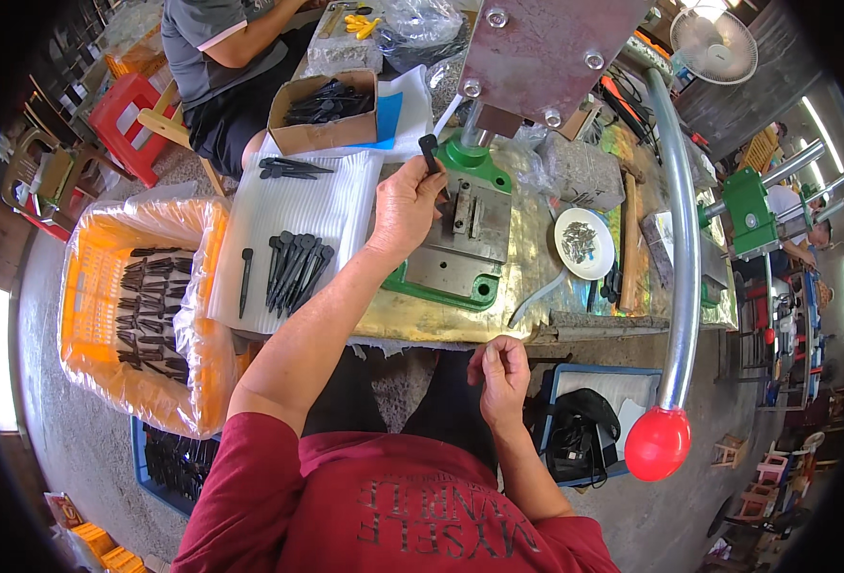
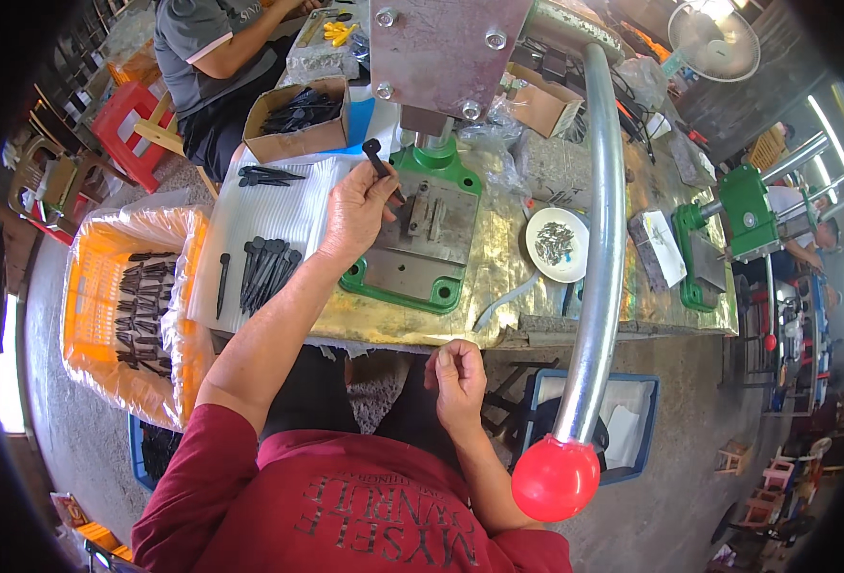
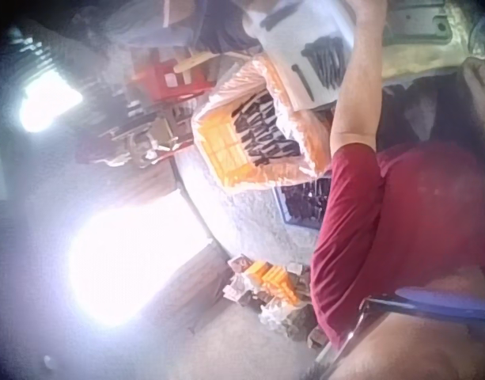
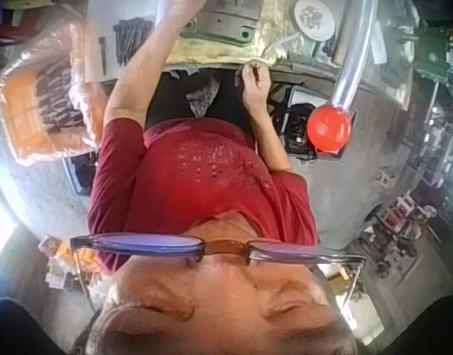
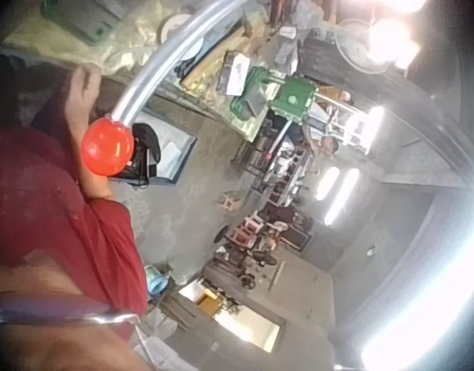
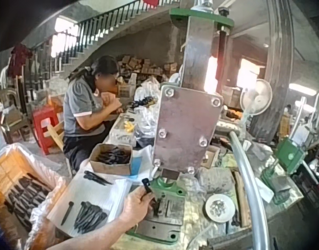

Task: The person assembles plastic components by fitting metal pins into black plastic pieces, pressing them with a manual press machine, and placing the assembled pieces into a tray.

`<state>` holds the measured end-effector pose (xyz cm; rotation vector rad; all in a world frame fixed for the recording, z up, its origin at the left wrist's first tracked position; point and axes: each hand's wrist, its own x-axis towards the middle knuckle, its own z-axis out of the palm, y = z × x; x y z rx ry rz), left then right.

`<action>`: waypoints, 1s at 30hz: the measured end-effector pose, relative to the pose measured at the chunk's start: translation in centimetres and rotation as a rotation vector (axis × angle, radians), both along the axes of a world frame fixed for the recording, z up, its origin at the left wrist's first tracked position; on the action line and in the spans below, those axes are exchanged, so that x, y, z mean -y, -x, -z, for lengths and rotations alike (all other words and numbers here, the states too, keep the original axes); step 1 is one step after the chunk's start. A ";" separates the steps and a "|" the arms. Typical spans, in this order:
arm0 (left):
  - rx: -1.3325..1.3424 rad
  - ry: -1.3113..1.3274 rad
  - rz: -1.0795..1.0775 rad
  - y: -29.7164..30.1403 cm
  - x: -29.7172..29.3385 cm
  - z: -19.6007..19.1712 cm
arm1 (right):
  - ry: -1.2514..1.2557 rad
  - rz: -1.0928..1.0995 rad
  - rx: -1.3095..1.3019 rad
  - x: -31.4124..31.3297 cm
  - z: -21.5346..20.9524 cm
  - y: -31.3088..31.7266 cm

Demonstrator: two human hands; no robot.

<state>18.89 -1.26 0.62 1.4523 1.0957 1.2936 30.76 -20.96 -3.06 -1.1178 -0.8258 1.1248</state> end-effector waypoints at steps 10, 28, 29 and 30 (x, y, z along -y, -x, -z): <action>-0.022 -0.016 -0.011 -0.3 0.3 -0.4 | 0.004 0.007 0.008 0.3 0.2 -0.1; -0.437 -0.485 0.116 0.2 -0.6 -1.6 | -0.165 0.148 0.200 -0.2 -3.2 -2.8; -0.447 -0.479 0.132 0.1 -0.6 -1.5 | -0.259 0.217 0.264 -0.5 -4.0 -3.4; -0.442 -0.475 0.127 0.1 -0.5 -1.4 | -0.342 0.260 0.278 -0.8 -5.0 -4.1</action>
